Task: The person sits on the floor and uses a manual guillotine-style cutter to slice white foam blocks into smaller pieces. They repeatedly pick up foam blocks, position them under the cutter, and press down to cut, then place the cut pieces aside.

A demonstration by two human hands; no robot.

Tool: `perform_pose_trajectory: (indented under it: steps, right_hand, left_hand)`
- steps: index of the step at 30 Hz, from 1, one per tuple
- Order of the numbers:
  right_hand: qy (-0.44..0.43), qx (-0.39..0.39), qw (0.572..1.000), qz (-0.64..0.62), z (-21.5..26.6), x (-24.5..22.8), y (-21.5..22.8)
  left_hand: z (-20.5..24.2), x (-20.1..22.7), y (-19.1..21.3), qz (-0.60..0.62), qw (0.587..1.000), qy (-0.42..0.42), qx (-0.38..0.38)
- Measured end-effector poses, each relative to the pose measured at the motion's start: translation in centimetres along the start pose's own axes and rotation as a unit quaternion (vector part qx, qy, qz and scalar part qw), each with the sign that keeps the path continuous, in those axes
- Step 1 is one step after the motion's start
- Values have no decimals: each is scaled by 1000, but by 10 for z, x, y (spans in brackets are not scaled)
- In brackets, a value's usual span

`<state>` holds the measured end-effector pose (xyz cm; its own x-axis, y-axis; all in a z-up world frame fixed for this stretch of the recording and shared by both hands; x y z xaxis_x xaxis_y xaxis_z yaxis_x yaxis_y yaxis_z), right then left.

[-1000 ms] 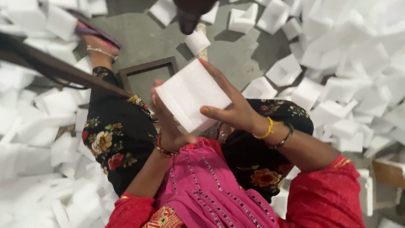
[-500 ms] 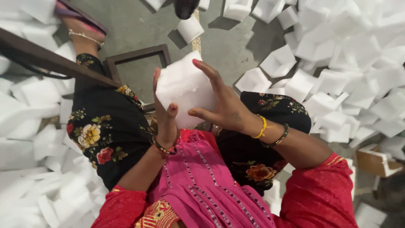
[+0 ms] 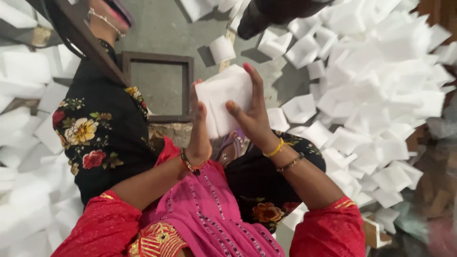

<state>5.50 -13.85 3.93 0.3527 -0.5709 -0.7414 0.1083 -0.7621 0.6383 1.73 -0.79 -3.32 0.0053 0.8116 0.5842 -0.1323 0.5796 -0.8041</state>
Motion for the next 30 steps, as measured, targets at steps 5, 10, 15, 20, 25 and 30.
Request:
perform_pose_trajectory:
  steps: [5,10,15,20,25,30]
  right_hand:
    - [-105,-4,966,-234,-51,29,6]
    - [-129,51,924,-357,-101,46,20]
    - [-108,61,892,-434,-130,45,27]
    - [-104,56,891,-438,-121,18,37]
    - [-55,121,980,-147,-64,-22,37]
    - [-21,88,996,-6,8,-44,-8]
  left_hand:
    - [-57,-15,-24,157,978,135,7]
    - [-132,-14,-44,153,979,137,9]
    - [-178,-2,-58,182,971,149,-38]
    - [-154,19,-73,133,977,141,-88]
    - [-80,49,-52,-274,945,-151,-98]
    - [-17,29,-6,-161,973,-146,-82]
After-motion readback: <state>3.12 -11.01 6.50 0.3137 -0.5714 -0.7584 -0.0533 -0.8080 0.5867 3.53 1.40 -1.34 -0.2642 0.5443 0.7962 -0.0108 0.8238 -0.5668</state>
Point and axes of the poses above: each hand's wrist, its own z-axis away from the middle knuckle, its own y-axis out of the back of the hand, x = y × z, the point moved 6 cm from there along -z, towards the middle knuckle, and after that the axes turned 14 degrees about z, right-handed, at the moved point
